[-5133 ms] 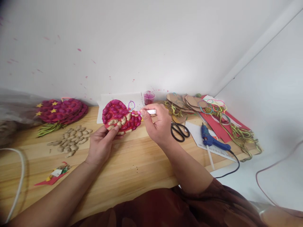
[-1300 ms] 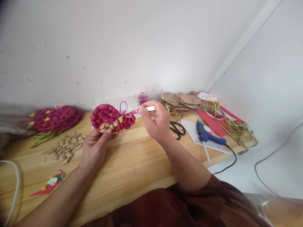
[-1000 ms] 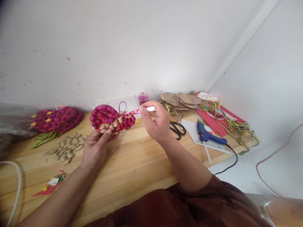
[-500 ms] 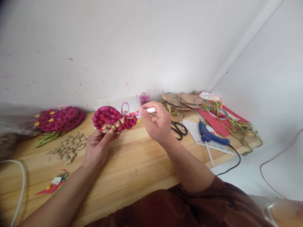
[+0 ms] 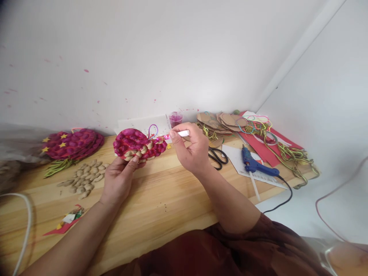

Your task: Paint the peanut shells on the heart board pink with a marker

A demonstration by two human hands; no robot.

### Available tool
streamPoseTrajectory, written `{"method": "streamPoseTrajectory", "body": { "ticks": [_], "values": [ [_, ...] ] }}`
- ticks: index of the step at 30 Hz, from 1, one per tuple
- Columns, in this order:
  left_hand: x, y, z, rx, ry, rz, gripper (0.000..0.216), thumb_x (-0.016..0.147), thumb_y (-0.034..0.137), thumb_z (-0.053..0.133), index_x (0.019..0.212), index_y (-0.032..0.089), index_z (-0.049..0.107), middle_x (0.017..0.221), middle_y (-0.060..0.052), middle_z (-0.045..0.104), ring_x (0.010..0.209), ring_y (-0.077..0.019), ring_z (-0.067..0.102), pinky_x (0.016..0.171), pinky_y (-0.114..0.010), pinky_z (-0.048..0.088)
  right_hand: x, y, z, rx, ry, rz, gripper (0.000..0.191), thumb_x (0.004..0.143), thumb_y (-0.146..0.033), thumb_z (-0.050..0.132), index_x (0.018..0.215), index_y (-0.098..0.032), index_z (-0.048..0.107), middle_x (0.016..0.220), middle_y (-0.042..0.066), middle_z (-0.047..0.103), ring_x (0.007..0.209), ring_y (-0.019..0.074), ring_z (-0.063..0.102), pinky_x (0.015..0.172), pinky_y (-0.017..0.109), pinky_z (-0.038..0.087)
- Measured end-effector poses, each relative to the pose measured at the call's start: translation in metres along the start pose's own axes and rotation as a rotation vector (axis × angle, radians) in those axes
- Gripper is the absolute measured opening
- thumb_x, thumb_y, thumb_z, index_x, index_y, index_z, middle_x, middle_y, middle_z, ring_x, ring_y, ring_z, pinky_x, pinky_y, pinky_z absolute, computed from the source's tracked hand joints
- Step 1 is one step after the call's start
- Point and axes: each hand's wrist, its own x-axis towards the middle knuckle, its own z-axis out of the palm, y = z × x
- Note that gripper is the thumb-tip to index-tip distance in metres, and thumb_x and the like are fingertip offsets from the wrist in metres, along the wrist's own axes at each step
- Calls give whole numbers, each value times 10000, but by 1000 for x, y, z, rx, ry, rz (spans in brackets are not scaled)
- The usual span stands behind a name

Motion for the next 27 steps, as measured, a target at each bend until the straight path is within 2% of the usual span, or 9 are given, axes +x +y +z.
{"method": "streamPoseTrajectory", "body": {
  "ticks": [6, 12, 17, 22, 27],
  "values": [
    [1, 2, 1, -73, 13, -57, 320, 755, 392, 871, 986, 189, 783, 976, -45, 775, 820, -158, 706, 781, -302, 624, 3, 1, 0, 50, 39, 23, 86, 949, -293, 661, 913, -216, 671, 845, 11, 706, 775, 148, 646, 748, 314, 512],
    [3, 2, 2, -158, 11, -123, 346, 688, 400, 917, 933, 194, 787, 929, -37, 773, 788, -156, 712, 753, -293, 623, 3, 0, 0, 78, 8, 81, 118, 954, -311, 654, 900, -208, 671, 821, 5, 691, 746, 133, 626, 719, 297, 495],
    [4, 0, 0, -186, 8, -120, 325, 698, 381, 916, 940, 207, 788, 952, -28, 771, 800, -146, 710, 765, -289, 620, 4, 0, 0, 92, 45, 77, 108, 952, -293, 657, 882, -211, 670, 772, -13, 663, 699, 119, 608, 663, 274, 471],
    [4, -2, 0, -173, -5, -109, 330, 706, 385, 912, 949, 204, 781, 968, -29, 768, 830, -149, 708, 803, -297, 612, 3, -1, 0, 125, 18, 74, 114, 954, -308, 656, 905, -206, 675, 809, -5, 678, 725, 121, 614, 706, 284, 485],
    [4, -2, 0, -171, -6, -109, 306, 722, 384, 898, 942, 212, 775, 958, -19, 767, 829, -149, 706, 808, -297, 609, 4, -2, -1, 103, 46, 97, 139, 946, -327, 665, 871, -210, 668, 763, -12, 656, 683, 120, 590, 630, 266, 468]
  ]
}}
